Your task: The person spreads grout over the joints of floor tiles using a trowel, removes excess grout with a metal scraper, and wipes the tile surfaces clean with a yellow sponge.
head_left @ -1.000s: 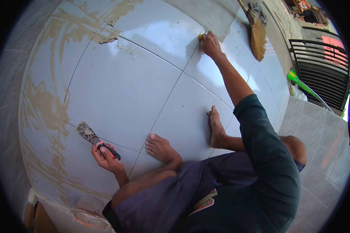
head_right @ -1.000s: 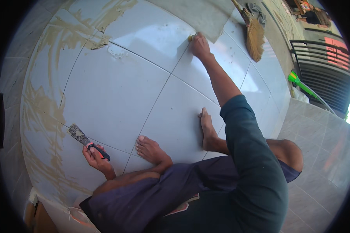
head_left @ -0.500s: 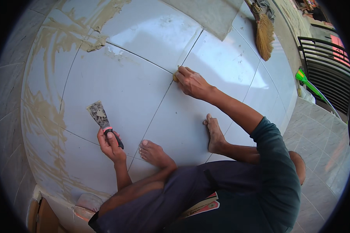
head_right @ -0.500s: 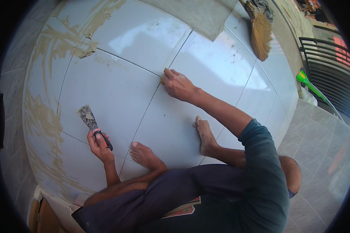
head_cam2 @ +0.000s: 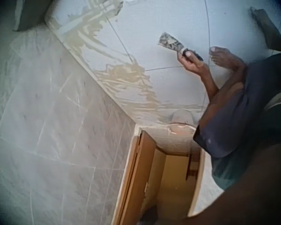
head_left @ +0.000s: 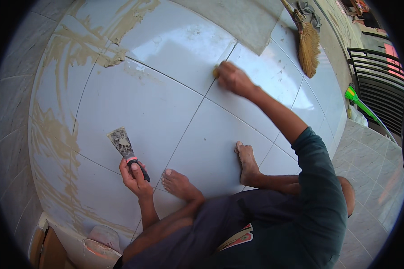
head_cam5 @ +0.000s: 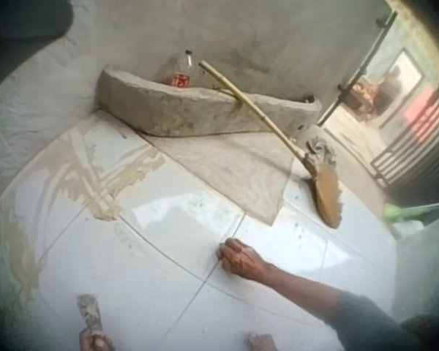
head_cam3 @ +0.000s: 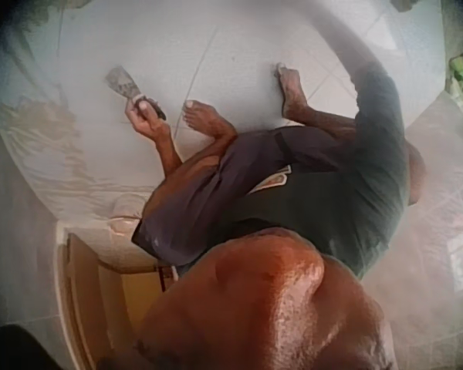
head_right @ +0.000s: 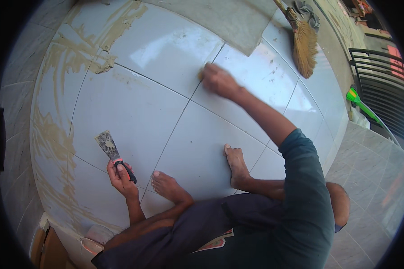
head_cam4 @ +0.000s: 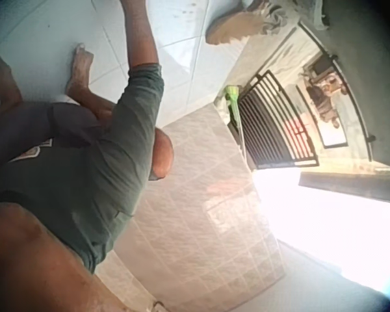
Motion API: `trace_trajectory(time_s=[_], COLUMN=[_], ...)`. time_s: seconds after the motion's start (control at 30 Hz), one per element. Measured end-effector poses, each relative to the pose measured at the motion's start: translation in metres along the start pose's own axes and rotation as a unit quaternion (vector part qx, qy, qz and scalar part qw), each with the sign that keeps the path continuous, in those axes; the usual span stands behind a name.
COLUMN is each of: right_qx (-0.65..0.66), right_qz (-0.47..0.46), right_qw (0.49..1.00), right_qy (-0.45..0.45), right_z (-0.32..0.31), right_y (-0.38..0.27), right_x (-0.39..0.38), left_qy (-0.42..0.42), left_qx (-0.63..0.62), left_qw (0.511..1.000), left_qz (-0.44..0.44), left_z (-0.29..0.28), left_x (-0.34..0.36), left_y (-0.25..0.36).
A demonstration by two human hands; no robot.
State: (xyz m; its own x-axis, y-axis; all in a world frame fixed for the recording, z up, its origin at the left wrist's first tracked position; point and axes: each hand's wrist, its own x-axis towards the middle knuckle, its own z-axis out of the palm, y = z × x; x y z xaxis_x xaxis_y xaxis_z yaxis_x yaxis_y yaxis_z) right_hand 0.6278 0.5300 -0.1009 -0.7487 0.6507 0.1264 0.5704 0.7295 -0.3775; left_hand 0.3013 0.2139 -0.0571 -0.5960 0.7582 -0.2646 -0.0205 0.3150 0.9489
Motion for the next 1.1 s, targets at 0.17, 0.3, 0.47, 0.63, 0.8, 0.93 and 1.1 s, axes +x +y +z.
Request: trace_trajectory(time_s=[0.17,0.3,0.47,0.63,0.8,0.93,1.1], right_qx=[-0.046,0.296,-0.041,0.044,0.135,0.179,0.207], right_qz=[0.097,0.358,0.257,0.125,0.369,0.454,0.479], right_qw=[0.989,0.867,0.944,0.99,0.909,0.849,0.813], right_qy=[0.104,0.178,0.205,0.046,0.137,0.2,0.259], right_z=[-0.072,-0.073,-0.018,-0.007,-0.056,-0.088,-0.096], right_y=[0.13,0.09,0.08,-0.026,-0.006,-0.011,-0.018], right_x=[0.06,0.05,0.016,-0.026,-0.053,-0.076,-0.099], left_qy=[0.007,0.018,-0.008,-0.148,-0.306,-0.331,-0.321], left_qx=[0.01,0.012,0.012,0.051,0.254,0.285,0.311], left_qw=[1.0,0.999,0.999,0.981,0.888,0.863,0.837], left_qz=[-0.006,-0.037,-0.045,-0.111,0.23,0.255,0.316], left_z=[0.002,-0.004,0.009,0.043,0.148,0.243,0.336], left_x=[-0.001,-0.009,-0.013,0.013,0.074,0.099,0.144], left_y=[-0.002,-0.004,-0.007,0.015,0.029,0.043,0.059])
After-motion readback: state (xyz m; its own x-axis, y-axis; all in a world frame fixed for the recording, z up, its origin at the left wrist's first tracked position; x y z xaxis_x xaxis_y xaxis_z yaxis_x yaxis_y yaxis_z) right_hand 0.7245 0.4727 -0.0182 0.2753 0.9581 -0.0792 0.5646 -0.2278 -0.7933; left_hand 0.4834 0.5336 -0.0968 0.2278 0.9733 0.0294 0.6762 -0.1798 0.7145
